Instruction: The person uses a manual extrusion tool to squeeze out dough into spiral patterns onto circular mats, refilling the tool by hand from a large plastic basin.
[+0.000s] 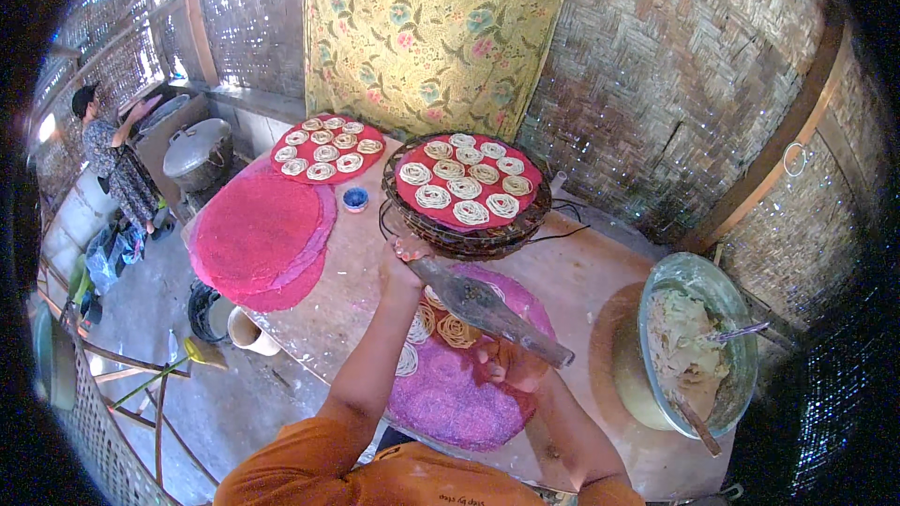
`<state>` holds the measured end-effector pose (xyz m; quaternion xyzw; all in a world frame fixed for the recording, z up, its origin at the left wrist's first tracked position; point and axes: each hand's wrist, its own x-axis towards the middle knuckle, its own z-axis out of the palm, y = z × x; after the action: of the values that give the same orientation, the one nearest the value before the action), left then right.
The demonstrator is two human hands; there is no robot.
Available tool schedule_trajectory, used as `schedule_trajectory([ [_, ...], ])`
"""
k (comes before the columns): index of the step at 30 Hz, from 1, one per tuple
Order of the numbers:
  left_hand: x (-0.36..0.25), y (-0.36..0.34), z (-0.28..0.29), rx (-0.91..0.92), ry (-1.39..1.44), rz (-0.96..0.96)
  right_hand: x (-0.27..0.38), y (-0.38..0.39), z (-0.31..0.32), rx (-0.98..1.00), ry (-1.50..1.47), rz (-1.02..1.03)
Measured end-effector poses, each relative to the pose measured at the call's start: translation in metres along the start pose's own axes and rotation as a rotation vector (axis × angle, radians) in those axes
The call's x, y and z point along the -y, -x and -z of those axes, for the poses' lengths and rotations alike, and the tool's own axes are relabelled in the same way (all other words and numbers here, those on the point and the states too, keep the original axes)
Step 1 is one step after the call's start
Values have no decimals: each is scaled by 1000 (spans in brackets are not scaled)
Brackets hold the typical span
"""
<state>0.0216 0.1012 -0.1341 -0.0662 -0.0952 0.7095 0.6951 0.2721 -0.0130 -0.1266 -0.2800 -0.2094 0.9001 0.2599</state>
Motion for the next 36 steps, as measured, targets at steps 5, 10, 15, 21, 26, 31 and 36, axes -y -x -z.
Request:
schedule_trajectory([
  [5,-1,6,-5,11,63,-69,5,7,-14,47,3,-35],
  [10,-14,-2,-12,50,-51,-223,14,4,-24,-134,112,-40],
  [15,-33,2,-56,348,-56,-125,9,-26,14,-222,1089,241],
  [21,-41,28,-126,474,-195,-69,39,-29,-3,-283,1762,13],
  [26,-31,52,-188,566,-436,-140,67,22,-51,-49,955,292],
  [31,33,111,-213,248,-808,-452,61,108,-133,-408,1241,586],
  [36,20,187,-59,226,-1911,59,43,155,-124,-246,1509,445],
])
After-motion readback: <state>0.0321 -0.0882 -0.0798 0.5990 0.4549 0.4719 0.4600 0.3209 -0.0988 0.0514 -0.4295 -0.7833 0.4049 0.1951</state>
